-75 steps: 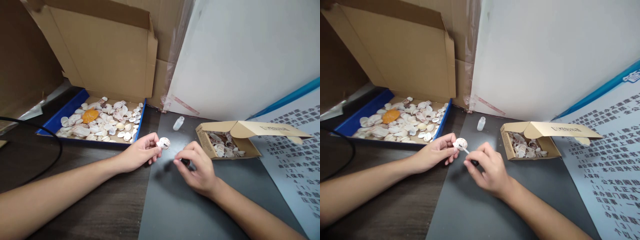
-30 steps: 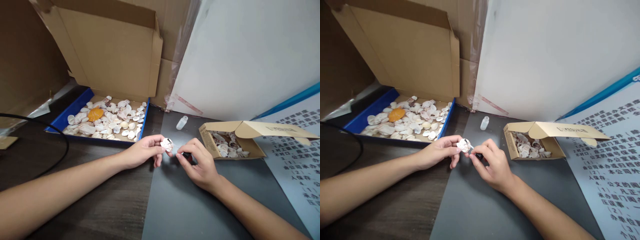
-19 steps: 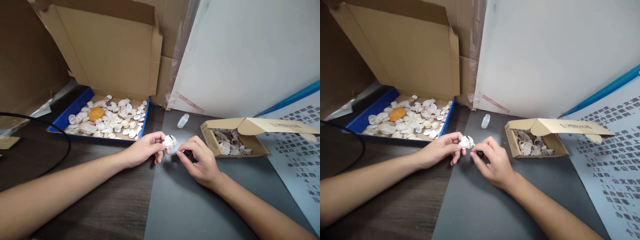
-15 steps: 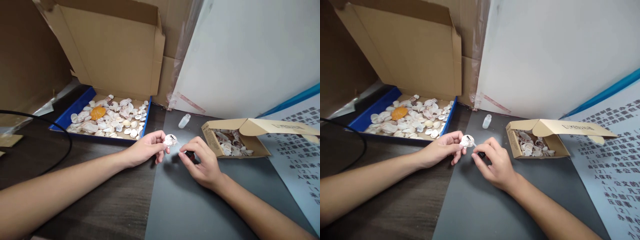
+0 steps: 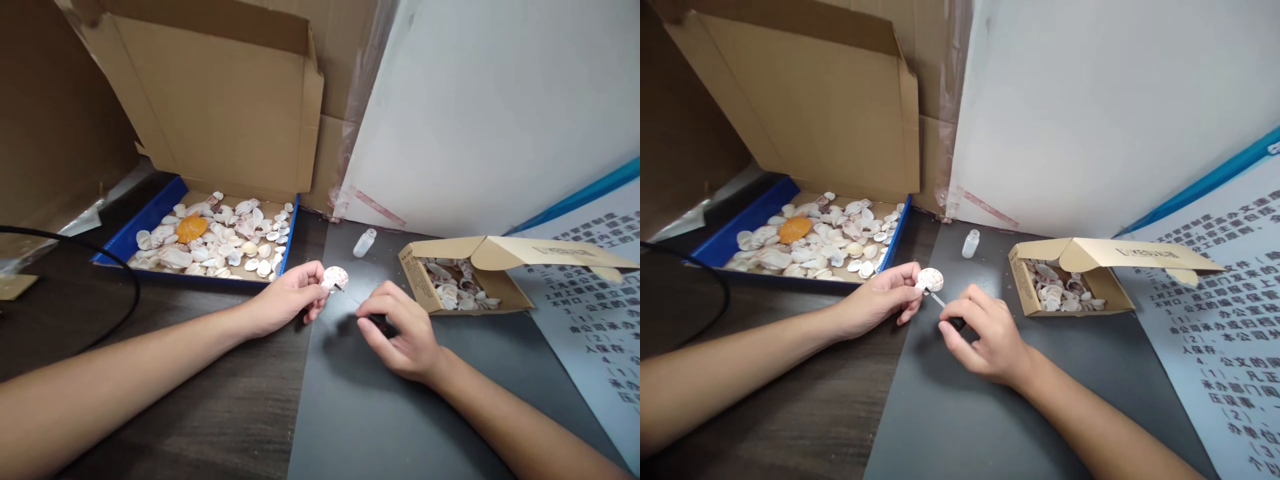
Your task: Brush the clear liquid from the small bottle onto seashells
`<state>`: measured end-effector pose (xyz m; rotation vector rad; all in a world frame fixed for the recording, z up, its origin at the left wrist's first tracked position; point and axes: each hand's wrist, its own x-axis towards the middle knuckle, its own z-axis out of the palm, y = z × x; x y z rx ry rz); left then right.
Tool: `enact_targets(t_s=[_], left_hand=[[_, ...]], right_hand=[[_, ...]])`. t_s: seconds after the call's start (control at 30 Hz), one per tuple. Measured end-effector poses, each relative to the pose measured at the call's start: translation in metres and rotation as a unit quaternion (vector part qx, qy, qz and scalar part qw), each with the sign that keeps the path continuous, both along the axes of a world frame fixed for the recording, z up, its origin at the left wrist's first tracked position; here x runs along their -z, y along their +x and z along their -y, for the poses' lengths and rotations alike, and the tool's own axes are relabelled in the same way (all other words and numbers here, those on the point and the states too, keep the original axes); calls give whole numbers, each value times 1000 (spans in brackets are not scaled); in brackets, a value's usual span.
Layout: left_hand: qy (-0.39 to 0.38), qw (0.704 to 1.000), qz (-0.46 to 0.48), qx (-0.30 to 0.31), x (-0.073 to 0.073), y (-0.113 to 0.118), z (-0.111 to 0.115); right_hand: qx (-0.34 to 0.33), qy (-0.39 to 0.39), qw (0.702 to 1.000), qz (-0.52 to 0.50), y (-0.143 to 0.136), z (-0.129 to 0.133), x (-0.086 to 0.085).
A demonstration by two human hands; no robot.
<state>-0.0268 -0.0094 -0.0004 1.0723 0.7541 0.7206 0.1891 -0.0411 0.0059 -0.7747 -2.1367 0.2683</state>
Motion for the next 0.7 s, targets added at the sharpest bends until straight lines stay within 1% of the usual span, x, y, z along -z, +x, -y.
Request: enact_targets(t_s=[0.03, 0.17, 0.2, 0.3, 0.37, 0.5, 0.53, 0.57, 0.7], left_hand=[[-1, 1000, 2, 0, 0, 0, 0], [1, 1000, -1, 5, 0, -1, 0], [3, 1000, -2, 6, 0, -1, 0], [11, 1000, 0, 4, -1, -1, 1], [15, 1000, -1, 4, -1, -1, 1], [22, 1000, -9, 9, -1, -1, 1], [25, 1000, -11, 10, -1, -1, 1], [28, 1000, -11, 9, -1, -1, 1], [29, 999, -10, 11, -1, -1, 1]], right_hand=[[-1, -2, 1000, 5, 0, 0, 0], [46, 4, 999, -6, 0, 0, -2], [43, 8, 999, -8, 0, 1, -2], [3, 11, 1000, 1, 0, 2, -2], [-1, 8, 1000, 6, -1, 2, -1], [56, 3, 998, -9, -1, 0, 0], [60, 5, 998, -13, 0, -1, 1], [56, 8, 998, -13, 0, -1, 1], [1, 20, 1000, -4, 1, 2, 1]])
